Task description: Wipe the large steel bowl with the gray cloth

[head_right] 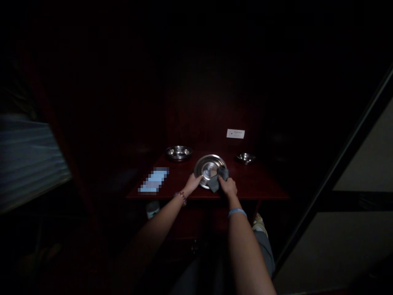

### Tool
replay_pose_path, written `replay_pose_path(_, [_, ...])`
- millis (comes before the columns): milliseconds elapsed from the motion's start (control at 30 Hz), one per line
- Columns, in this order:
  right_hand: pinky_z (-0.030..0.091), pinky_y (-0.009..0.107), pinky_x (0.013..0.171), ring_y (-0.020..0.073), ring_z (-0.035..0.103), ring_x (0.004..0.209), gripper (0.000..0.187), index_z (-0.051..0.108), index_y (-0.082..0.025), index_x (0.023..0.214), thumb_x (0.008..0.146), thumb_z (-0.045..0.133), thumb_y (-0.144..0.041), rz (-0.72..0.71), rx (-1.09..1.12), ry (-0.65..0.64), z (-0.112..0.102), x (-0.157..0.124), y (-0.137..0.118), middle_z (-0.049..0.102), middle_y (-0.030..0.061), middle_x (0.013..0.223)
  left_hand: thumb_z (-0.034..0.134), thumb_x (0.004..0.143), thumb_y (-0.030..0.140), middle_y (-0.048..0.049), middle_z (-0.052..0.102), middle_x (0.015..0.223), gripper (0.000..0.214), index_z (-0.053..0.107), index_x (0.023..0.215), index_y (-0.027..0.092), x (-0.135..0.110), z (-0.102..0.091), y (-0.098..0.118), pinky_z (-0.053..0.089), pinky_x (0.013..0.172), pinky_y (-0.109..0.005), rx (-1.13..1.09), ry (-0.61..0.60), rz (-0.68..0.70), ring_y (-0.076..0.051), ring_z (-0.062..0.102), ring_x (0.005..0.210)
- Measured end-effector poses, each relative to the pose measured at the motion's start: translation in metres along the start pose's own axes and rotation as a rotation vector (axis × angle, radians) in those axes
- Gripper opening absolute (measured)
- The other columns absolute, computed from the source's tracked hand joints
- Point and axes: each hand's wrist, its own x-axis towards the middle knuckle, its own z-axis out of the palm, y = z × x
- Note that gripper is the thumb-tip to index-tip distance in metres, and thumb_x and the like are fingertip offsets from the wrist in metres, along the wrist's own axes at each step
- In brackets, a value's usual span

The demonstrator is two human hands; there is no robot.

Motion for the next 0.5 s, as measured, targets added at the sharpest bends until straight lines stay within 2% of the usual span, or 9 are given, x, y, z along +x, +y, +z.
replay_pose_path(333, [0.050,0.038,0.091,0.0303,0.065,0.111,0.059,0.067,-0.014,0.116,0.090,0.043,-0.061,0.001,-0.058,0.095,-0.005,-0.005,-0.004,0.068,0.0182,0.116,0.061,0.078,0.009,-0.0125,0.072,0.115,0.028,0.068,0.105,0.010,-0.002,0.000,0.003,0.049,0.099,-0.033,-0.071,-0.029,-0.009,-0.022,0.066,0.109])
replay_pose_path(500, [0.050,0.038,0.091,0.0313,0.065,0.110,0.058,0.068,-0.012,0.116,0.091,0.043,-0.059,-0.012,-0.114,0.139,-0.010,-0.011,-0.009,0.068,0.0197,0.115,0.060,0.080,0.012,-0.0126,0.072,0.114,0.026,0.068,0.105,0.010,-0.004,-0.001,0.004,0.050,0.097,-0.031,-0.033,-0.049,0.000,-0.021,0.067,0.106])
